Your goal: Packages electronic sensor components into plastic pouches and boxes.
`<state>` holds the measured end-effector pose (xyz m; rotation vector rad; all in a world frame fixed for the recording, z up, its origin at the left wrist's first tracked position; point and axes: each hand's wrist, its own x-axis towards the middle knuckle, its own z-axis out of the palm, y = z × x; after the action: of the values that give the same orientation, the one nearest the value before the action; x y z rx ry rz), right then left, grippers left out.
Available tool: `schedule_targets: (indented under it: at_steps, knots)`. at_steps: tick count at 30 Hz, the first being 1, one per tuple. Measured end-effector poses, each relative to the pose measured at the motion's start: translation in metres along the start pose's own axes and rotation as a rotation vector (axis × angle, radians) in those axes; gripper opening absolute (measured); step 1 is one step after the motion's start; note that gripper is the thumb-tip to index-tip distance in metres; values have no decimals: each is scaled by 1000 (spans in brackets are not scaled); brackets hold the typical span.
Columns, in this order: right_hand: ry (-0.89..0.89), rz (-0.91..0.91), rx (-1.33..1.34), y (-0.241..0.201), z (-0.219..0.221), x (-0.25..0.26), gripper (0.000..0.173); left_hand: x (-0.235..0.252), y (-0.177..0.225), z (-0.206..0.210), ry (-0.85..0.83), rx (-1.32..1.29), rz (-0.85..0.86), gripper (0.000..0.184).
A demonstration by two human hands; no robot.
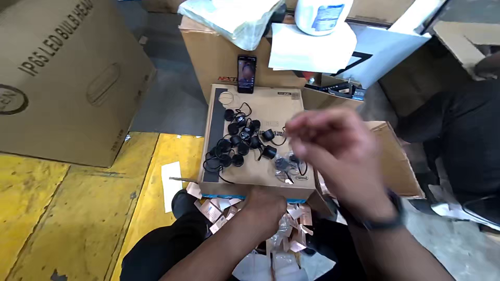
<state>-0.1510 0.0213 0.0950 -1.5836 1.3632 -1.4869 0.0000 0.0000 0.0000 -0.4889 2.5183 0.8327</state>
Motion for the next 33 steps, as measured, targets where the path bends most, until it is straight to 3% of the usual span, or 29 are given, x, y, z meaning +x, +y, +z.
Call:
schedule_targets:
  at_steps: [2,5,8,10,13,17,20,23,29,31,33]
  knots:
    - [-43,288,-410,86,-14,15,32,4,-1,-2,-42,22,0,25]
    - [-403,639,-755,200,-6,15,45,7,-3,-3,-49,19,-9,26]
    - [-659,714,-992,236,22,8,66,10,-5,-4,-30,19,-8,26]
    - [-694,724,-1033,244,31,9,63,12,-8,-5,-20,17,-9,26]
    - [-515,791,-792,243,22,17,49,12,-9,-7,-21,11,-18,26]
    - [-43,853,23,221,-6,29,31,10,-10,-9,62,-20,-9,24]
    - [-26,685,458,205,-39,29,36,10,-10,-13,137,-36,-30,21]
    - [-68,580,533,180,-60,27,45,10,-15,-15,222,-47,-58,23]
    - [163,497,685,100,-55,-36,56,6,-13,-22,367,-57,-181,30]
    - [229,528,771,97,-45,-63,51,11,-14,-22,395,-28,-206,31]
    - [305,583,881,102,-34,-78,35,17,-14,-19,382,-9,-223,30]
